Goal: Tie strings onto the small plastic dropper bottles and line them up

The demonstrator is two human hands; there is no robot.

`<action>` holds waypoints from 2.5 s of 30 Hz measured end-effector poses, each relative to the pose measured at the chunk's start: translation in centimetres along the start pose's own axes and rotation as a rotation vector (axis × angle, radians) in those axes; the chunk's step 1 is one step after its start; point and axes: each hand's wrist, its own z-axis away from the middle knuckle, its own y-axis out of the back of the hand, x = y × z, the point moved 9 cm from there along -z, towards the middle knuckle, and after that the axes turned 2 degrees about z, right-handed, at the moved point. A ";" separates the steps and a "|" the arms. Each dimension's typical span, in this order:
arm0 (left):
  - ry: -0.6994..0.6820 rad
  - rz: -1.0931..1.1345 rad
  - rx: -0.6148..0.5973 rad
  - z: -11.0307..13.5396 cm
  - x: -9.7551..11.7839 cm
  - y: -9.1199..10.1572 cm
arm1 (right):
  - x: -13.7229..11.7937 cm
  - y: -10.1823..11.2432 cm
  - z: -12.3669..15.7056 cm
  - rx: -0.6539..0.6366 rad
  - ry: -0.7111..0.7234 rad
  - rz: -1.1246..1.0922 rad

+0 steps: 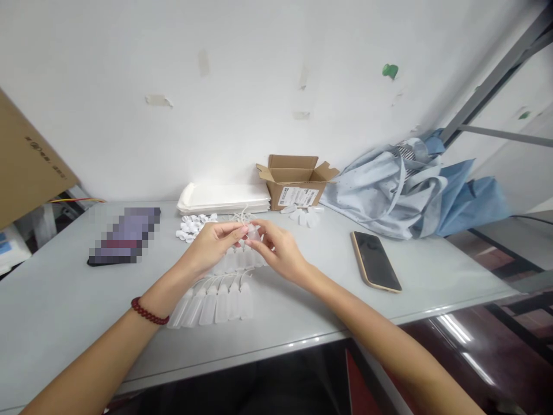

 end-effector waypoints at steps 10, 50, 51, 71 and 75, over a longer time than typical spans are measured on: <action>-0.436 -0.522 0.211 1.8 4.9 0.2 | 2.6 -0.3 0.3 -0.029 -0.382 -0.303; -0.077 -0.844 -0.630 6.1 2.1 -7.9 | 2.1 -4.4 6.2 -1.360 -0.428 -0.322; -0.078 -0.850 -0.630 6.0 2.1 -7.9 | 2.1 -4.5 6.2 -1.359 -0.433 -0.324; -0.145 -0.839 -0.058 -0.2 0.8 1.0 | 3.2 -2.1 2.9 -1.042 -0.416 -0.445; -0.128 -0.828 0.089 -2.8 -1.6 4.0 | 7.4 1.1 -0.6 -0.519 -0.454 -0.250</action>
